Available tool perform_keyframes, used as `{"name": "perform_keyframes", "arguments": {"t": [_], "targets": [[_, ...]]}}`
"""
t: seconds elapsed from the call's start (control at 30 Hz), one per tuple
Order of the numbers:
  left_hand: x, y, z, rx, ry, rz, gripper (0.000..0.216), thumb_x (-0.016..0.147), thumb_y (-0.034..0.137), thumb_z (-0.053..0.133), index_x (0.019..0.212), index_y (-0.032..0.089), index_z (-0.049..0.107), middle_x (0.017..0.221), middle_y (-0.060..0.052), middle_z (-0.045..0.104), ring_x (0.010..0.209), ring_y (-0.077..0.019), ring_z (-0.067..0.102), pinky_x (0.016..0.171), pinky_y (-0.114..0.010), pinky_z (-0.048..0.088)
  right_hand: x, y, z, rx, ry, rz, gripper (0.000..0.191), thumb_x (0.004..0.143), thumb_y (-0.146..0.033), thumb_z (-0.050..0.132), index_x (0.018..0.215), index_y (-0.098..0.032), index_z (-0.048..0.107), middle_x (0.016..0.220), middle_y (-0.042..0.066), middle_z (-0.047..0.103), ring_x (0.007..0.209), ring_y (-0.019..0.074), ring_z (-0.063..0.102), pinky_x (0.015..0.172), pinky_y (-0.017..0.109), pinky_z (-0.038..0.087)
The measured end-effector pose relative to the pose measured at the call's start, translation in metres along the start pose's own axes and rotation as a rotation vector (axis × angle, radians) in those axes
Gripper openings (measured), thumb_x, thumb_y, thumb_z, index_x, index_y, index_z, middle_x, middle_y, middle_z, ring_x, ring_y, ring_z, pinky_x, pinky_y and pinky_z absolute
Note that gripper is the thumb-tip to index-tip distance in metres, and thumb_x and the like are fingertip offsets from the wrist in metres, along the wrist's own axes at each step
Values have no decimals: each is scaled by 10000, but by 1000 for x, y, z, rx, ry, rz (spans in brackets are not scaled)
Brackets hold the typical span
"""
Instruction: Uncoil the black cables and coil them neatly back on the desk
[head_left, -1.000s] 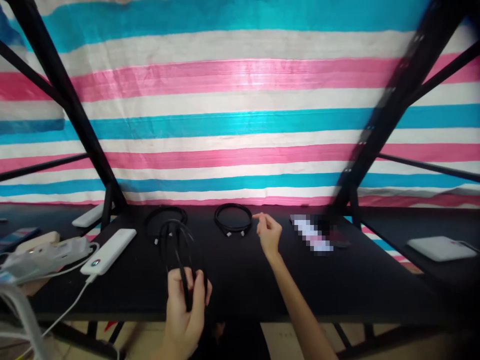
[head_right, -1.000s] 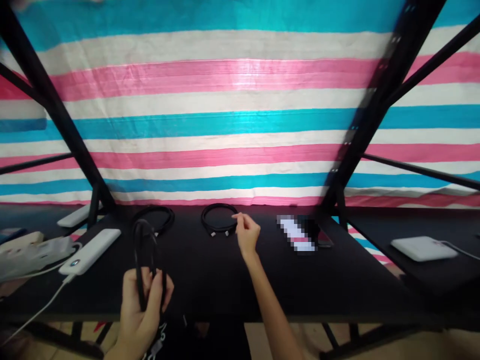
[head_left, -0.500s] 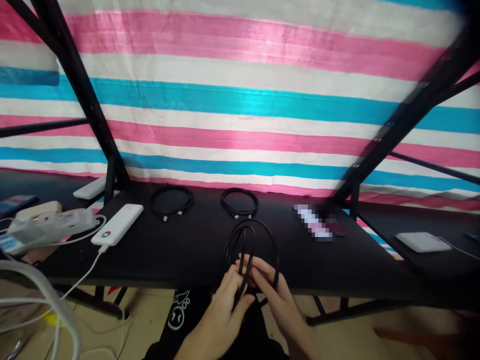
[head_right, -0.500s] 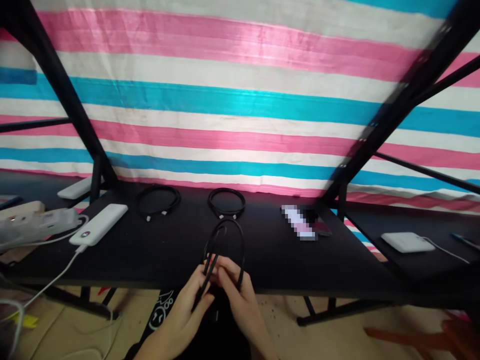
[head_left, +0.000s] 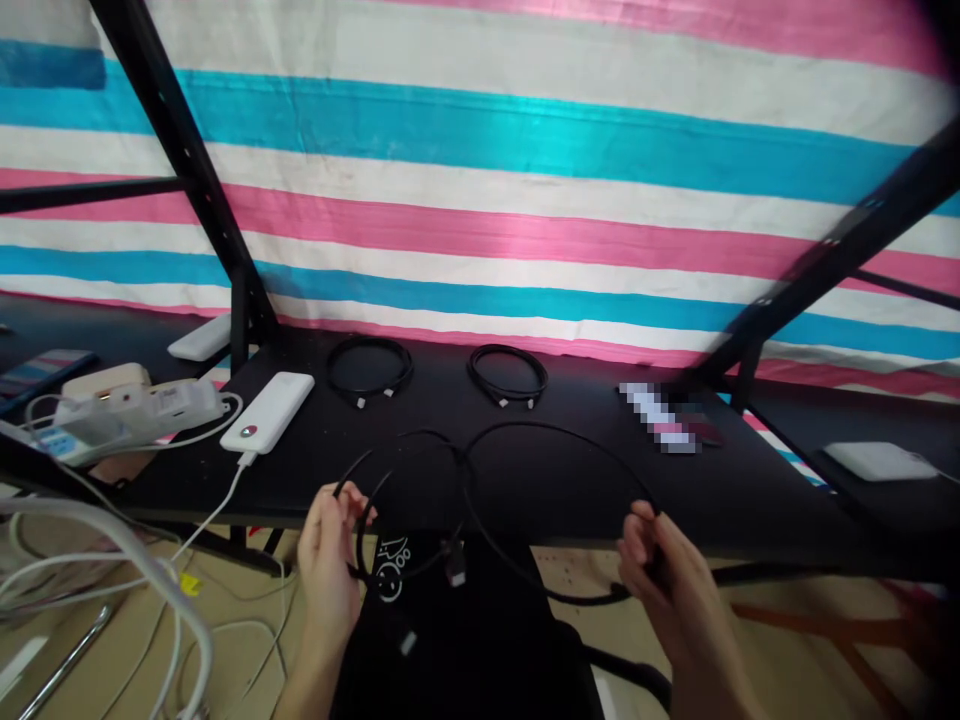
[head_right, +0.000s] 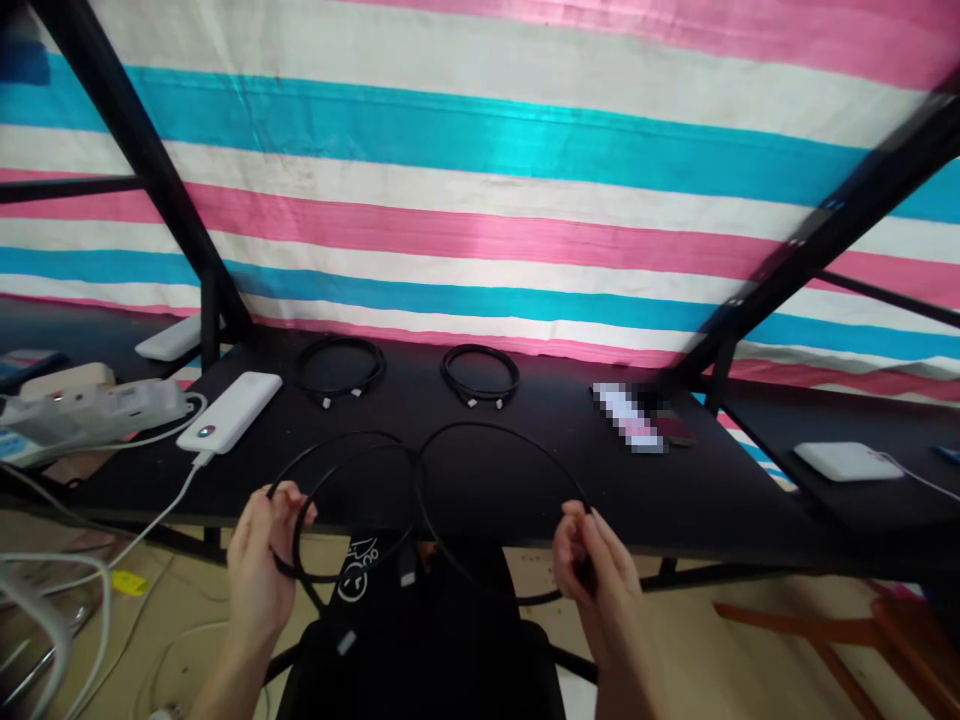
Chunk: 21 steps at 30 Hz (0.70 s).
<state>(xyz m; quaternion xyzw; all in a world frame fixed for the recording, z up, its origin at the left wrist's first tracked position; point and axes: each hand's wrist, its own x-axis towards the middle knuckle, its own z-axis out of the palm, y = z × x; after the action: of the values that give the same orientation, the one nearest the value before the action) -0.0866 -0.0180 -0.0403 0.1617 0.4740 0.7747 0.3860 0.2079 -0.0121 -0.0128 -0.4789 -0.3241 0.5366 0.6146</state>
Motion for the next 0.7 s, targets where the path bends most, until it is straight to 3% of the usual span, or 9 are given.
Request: {"name": "perform_keyframes", "arguments": {"t": [0.07,0.17,0.43,0.6,0.7], "targets": [[7,9,-7,9,66,-43,405,628,522,751,680,180,542,812,16,568,689,-95,540,604,-181,470,0,-7,-1,15,4,-43,247,763,-442,687,849,-225,609,530,-77,393,329,12,258,334,152,235],[14,18,-14,3,67,-62,420,626,493,763,635,170,495,792,36,511,643,-64,503,538,-140,441,-1,-16,-1,62,72,-109,230,764,-422,693,824,-222,596,522,-91,327,333,12,192,331,151,223],[13,20,-23,23,81,50,402,658,491,741,636,166,506,775,25,480,693,-84,517,567,-154,456,-17,-35,-16,279,214,-199,130,862,-343,600,828,-218,591,549,-91,164,442,81,-40,315,205,113],[13,23,-29,157,99,172,316,747,437,659,646,169,526,728,32,496,653,-88,523,550,-172,444,-40,-48,-29,230,337,-291,146,840,-396,627,801,-256,609,494,-79,179,385,64,18,351,276,20],[12,24,-35,301,141,313,264,760,380,635,627,166,557,623,44,495,519,-67,441,444,-163,349,-53,-50,-54,235,432,-333,150,831,-420,633,779,-279,631,469,-68,172,347,45,82,392,307,-36]]}}
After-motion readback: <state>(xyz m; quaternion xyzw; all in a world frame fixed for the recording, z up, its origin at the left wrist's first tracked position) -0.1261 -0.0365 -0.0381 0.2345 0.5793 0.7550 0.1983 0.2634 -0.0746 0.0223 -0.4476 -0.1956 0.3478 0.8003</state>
